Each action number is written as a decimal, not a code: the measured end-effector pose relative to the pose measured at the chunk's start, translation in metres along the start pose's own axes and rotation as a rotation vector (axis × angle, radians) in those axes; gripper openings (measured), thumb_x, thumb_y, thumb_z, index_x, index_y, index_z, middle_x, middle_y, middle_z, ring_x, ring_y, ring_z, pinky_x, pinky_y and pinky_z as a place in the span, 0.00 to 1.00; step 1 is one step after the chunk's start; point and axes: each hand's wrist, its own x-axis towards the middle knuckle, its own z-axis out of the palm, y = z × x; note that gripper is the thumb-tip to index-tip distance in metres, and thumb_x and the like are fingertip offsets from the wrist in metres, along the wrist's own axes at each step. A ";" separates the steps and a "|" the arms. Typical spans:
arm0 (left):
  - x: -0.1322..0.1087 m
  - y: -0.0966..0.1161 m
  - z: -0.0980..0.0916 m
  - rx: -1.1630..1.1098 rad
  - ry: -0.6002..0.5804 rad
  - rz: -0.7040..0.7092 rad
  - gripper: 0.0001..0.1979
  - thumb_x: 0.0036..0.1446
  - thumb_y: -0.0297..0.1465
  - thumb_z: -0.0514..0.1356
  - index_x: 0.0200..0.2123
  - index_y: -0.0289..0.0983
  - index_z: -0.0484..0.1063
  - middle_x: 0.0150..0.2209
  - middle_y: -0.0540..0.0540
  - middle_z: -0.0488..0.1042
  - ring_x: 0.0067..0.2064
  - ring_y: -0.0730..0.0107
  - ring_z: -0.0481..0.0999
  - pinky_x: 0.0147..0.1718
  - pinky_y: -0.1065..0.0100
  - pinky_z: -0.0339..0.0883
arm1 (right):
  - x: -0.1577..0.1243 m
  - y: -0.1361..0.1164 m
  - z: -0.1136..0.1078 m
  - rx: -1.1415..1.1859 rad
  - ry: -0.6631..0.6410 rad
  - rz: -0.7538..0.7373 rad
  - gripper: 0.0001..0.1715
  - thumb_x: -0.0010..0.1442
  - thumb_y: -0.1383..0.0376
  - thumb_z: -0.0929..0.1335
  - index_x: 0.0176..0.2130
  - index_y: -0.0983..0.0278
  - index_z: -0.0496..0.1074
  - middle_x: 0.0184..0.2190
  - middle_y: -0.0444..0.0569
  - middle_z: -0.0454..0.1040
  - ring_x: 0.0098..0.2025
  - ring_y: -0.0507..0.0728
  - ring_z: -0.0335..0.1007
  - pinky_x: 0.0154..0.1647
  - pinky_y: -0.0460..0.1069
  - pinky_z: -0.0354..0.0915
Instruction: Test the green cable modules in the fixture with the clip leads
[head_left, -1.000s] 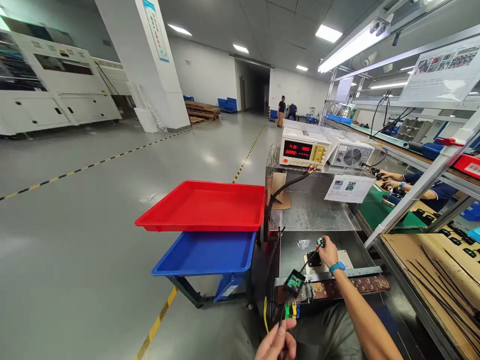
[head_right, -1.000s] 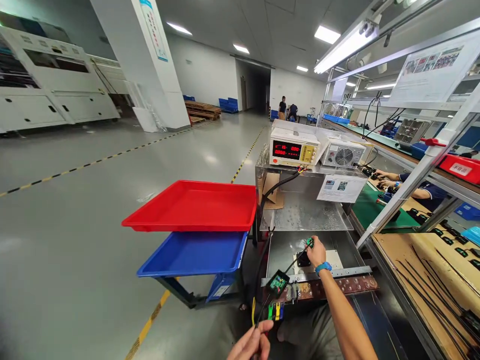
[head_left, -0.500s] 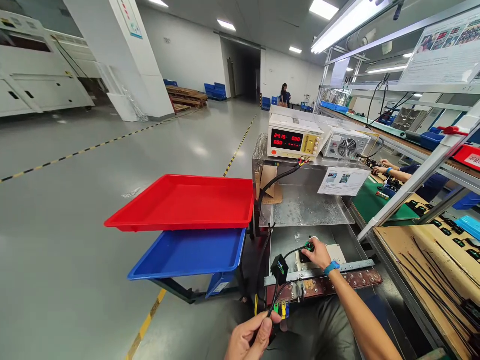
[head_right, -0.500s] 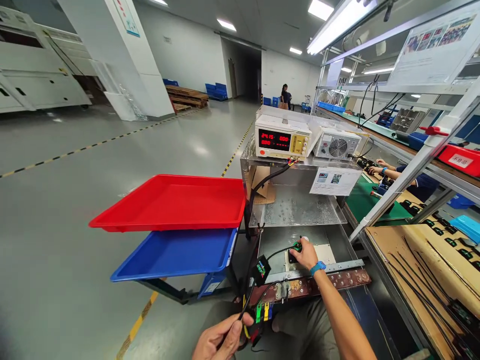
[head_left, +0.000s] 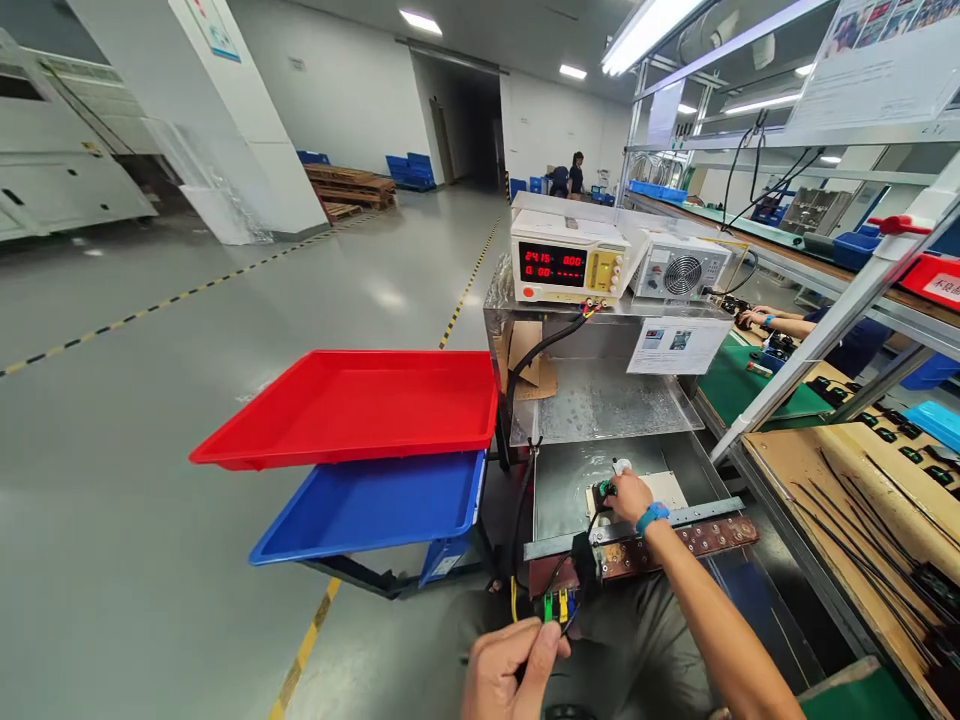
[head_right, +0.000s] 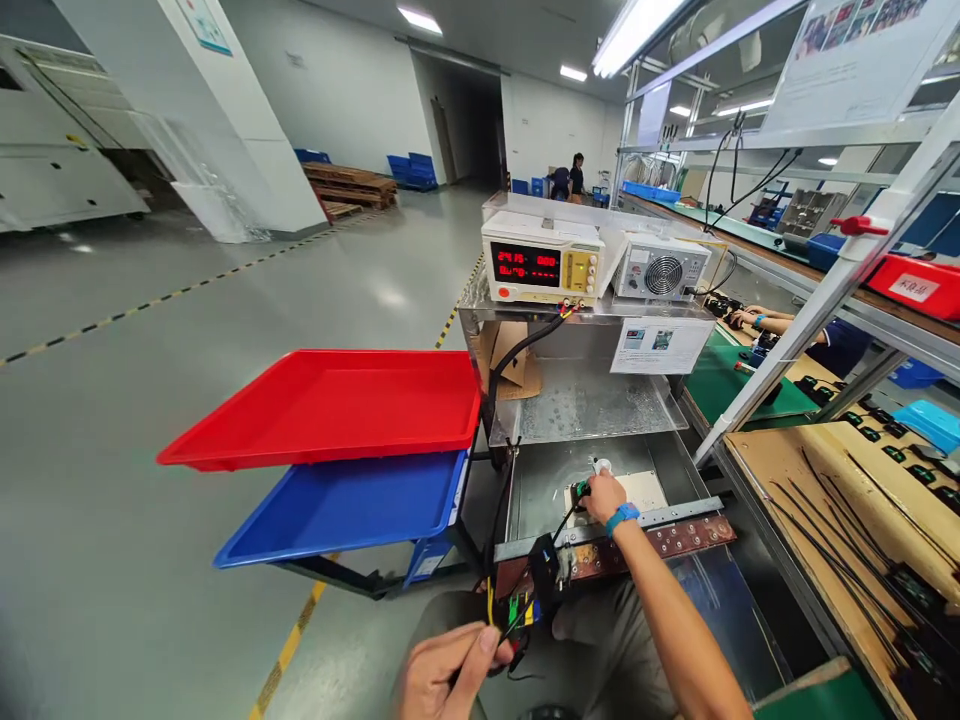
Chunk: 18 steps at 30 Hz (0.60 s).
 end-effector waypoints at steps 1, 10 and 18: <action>0.005 0.006 0.002 0.091 -0.002 0.112 0.22 0.67 0.31 0.51 0.19 0.38 0.70 0.16 0.51 0.66 0.19 0.75 0.66 0.22 0.70 0.54 | -0.005 -0.003 -0.009 0.018 -0.014 -0.014 0.08 0.59 0.67 0.73 0.40 0.68 0.76 0.46 0.59 0.72 0.45 0.63 0.73 0.44 0.50 0.63; 0.004 -0.006 0.099 0.287 -0.402 0.846 0.19 0.56 0.34 0.59 0.14 0.39 0.68 0.13 0.49 0.65 0.16 0.71 0.60 0.17 0.64 0.47 | -0.135 -0.064 -0.026 1.090 -0.684 -0.357 0.30 0.68 0.43 0.63 0.44 0.67 0.73 0.29 0.47 0.74 0.28 0.53 0.67 0.31 0.46 0.62; 0.000 -0.006 0.064 -0.119 -0.047 0.027 0.15 0.67 0.33 0.50 0.32 0.39 0.74 0.30 0.43 0.77 0.34 0.63 0.75 0.38 0.62 0.68 | -0.175 -0.047 -0.011 1.263 -0.406 -0.206 0.33 0.62 0.39 0.66 0.34 0.67 0.71 0.21 0.38 0.58 0.22 0.48 0.48 0.24 0.44 0.47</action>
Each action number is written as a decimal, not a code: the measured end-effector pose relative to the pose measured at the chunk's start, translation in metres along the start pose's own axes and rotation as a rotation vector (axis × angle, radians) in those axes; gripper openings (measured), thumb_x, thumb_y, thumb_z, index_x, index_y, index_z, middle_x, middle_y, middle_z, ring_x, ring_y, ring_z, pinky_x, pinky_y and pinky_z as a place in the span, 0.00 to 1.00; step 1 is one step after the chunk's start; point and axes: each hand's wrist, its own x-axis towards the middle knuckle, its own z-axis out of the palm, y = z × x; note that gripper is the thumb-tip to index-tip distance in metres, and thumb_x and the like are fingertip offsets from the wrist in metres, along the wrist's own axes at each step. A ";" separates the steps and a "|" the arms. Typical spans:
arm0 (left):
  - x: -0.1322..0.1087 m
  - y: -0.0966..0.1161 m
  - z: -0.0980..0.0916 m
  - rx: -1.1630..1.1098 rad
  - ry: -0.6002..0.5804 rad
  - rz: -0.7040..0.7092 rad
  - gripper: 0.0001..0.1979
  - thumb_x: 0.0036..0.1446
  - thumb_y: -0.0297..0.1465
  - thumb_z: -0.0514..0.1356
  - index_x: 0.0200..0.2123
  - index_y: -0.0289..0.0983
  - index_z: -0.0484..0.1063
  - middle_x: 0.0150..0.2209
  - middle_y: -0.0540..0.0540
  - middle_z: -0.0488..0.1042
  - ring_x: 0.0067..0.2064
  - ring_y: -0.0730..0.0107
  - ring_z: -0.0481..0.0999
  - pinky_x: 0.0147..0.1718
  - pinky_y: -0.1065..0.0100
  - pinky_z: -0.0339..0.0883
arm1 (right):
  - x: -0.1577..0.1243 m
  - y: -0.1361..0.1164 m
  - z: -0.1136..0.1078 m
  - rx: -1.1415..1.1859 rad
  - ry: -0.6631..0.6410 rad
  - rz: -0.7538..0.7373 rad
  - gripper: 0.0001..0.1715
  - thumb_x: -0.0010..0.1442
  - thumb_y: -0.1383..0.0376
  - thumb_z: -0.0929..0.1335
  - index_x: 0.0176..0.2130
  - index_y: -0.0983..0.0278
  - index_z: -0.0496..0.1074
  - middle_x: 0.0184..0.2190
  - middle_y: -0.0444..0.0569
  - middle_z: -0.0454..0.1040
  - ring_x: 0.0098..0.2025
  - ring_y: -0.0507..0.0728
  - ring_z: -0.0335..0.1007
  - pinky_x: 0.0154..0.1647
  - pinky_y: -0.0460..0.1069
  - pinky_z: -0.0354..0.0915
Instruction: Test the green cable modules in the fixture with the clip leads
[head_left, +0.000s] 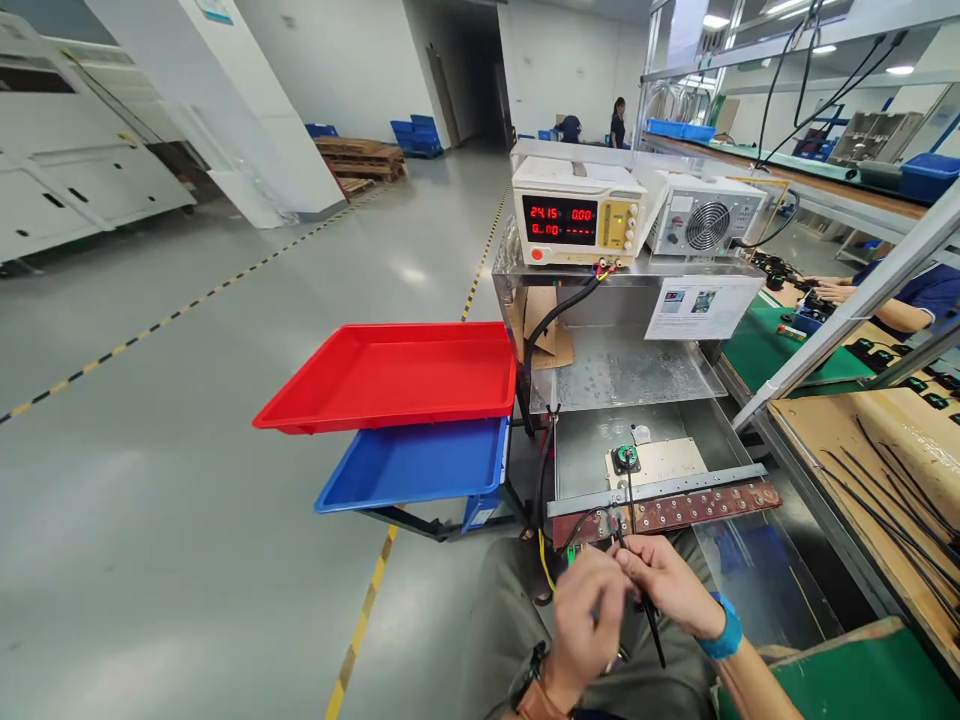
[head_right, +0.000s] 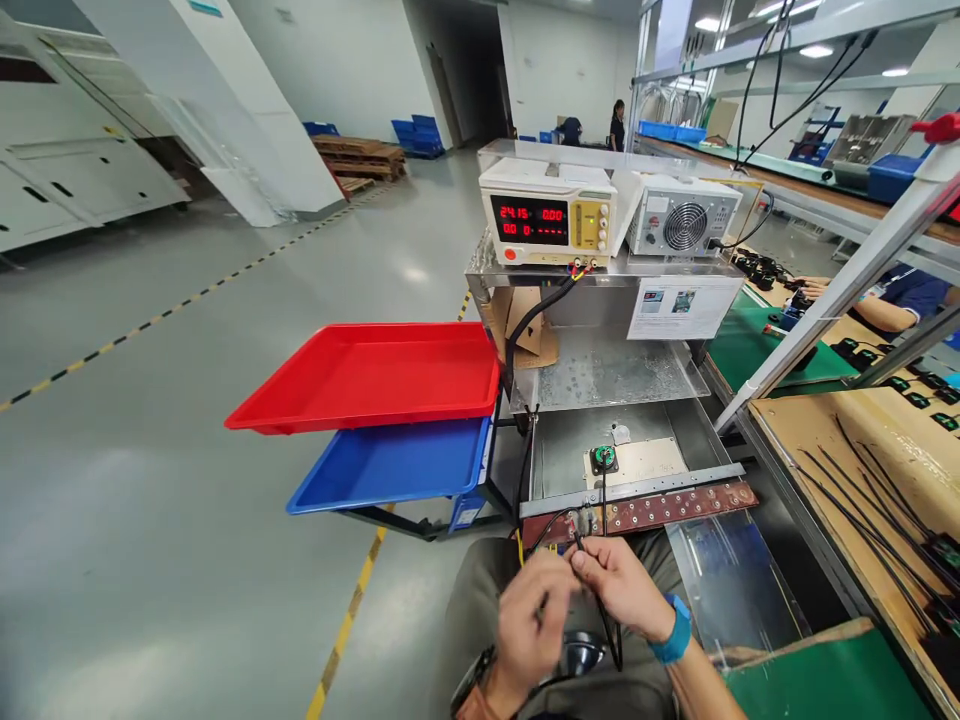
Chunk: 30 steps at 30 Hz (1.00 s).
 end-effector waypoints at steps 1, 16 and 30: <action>0.005 0.001 -0.005 -0.035 0.113 -0.159 0.13 0.66 0.35 0.51 0.35 0.39 0.74 0.32 0.44 0.77 0.35 0.63 0.75 0.38 0.63 0.68 | -0.003 0.003 0.001 -0.036 0.006 0.001 0.33 0.63 0.39 0.65 0.32 0.66 0.69 0.20 0.38 0.57 0.22 0.48 0.46 0.23 0.45 0.46; 0.018 -0.016 -0.061 -0.775 -0.525 -1.018 0.16 0.44 0.38 0.71 0.23 0.34 0.70 0.21 0.50 0.72 0.22 0.79 0.65 0.23 0.74 0.54 | -0.040 0.005 0.012 -0.574 0.129 -0.339 0.13 0.71 0.59 0.64 0.41 0.61 0.77 0.32 0.49 0.75 0.34 0.55 0.70 0.36 0.48 0.63; -0.047 -0.067 -0.002 -0.849 0.037 -1.023 0.29 0.50 0.59 0.62 0.33 0.36 0.68 0.24 0.54 0.62 0.23 0.78 0.62 0.21 0.75 0.53 | -0.003 0.060 0.026 -0.438 0.354 -0.073 0.22 0.66 0.50 0.67 0.32 0.65 0.73 0.26 0.47 0.73 0.28 0.54 0.66 0.30 0.46 0.60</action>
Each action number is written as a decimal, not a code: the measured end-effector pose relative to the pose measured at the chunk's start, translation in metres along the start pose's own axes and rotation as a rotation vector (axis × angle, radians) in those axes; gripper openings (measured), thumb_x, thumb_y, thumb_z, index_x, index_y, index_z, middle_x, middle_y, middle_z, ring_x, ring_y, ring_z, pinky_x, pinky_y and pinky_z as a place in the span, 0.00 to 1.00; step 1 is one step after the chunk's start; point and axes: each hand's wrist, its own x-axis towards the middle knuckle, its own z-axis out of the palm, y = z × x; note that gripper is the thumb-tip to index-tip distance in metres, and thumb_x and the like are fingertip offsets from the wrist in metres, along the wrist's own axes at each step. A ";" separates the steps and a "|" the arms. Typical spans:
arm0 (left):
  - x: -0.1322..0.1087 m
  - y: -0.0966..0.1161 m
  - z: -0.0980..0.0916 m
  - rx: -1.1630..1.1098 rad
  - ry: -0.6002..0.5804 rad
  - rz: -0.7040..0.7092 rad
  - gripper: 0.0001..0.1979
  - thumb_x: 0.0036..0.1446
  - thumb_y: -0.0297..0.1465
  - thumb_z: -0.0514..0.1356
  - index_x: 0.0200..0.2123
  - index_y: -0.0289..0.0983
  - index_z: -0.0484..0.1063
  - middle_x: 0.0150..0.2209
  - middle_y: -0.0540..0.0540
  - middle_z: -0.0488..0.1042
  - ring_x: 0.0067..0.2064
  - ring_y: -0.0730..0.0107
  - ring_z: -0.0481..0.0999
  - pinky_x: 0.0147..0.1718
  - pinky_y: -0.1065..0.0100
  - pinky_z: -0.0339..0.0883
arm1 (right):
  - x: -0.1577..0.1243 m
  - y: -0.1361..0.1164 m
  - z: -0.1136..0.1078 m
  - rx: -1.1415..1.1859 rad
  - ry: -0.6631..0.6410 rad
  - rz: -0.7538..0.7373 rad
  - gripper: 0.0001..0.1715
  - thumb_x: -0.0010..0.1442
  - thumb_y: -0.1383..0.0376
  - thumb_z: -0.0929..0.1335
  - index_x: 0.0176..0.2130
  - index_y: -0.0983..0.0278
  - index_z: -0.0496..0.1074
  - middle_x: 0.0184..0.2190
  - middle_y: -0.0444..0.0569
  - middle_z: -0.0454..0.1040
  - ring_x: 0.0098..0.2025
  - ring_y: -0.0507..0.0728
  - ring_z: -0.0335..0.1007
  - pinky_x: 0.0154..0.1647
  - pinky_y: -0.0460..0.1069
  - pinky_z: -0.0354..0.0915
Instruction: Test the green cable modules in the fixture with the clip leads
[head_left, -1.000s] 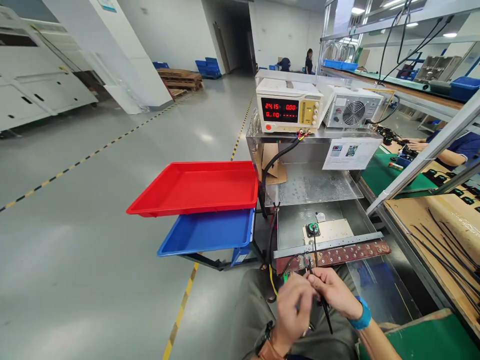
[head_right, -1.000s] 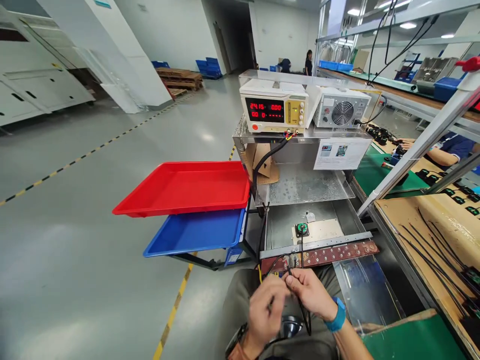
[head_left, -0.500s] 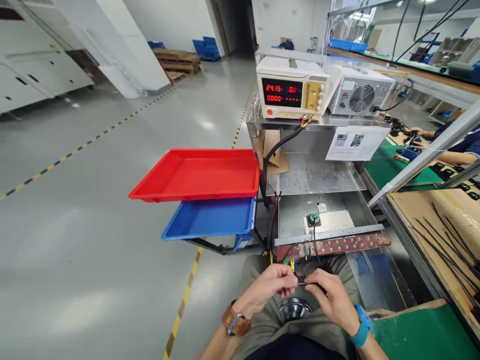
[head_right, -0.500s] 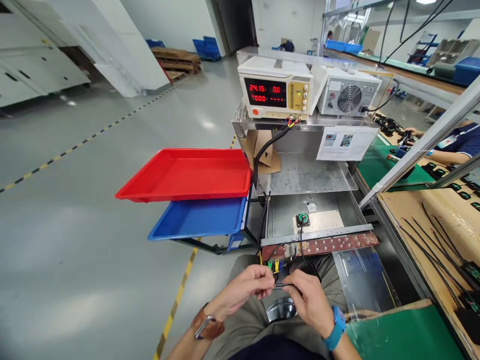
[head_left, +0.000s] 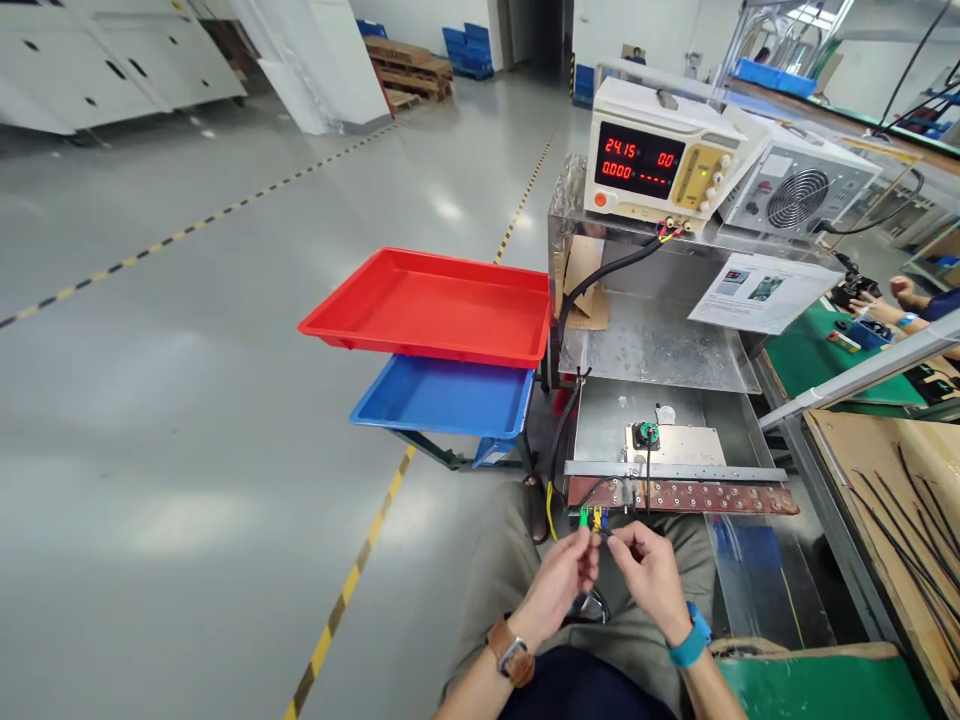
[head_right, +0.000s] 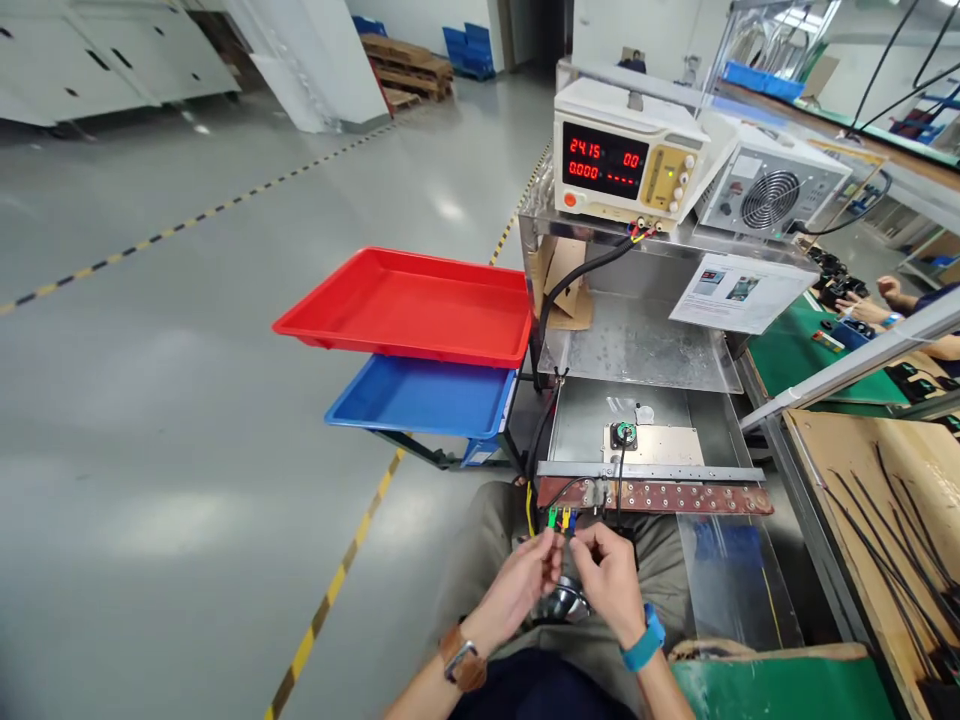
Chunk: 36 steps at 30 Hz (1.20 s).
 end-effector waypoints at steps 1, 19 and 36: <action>0.002 -0.005 -0.005 0.039 0.085 0.057 0.30 0.52 0.59 0.60 0.35 0.36 0.68 0.25 0.54 0.63 0.24 0.77 0.64 0.22 0.75 0.54 | 0.002 0.001 0.006 -0.088 0.017 -0.023 0.20 0.67 0.52 0.66 0.32 0.65 0.73 0.26 0.47 0.73 0.28 0.54 0.66 0.31 0.46 0.60; 0.009 0.012 -0.017 1.358 0.286 0.787 0.16 0.68 0.28 0.48 0.50 0.38 0.74 0.41 0.43 0.76 0.44 0.62 0.78 0.41 0.64 0.73 | 0.023 0.002 0.034 -0.599 -0.032 -0.118 0.11 0.64 0.71 0.62 0.31 0.62 0.68 0.27 0.47 0.73 0.29 0.55 0.69 0.30 0.47 0.53; 0.035 0.002 -0.044 1.575 0.294 0.939 0.17 0.66 0.26 0.47 0.41 0.40 0.77 0.36 0.44 0.77 0.36 0.67 0.80 0.31 0.72 0.71 | 0.026 0.007 0.048 -0.677 -0.028 -0.057 0.07 0.60 0.72 0.65 0.32 0.63 0.70 0.31 0.50 0.78 0.33 0.59 0.76 0.29 0.50 0.49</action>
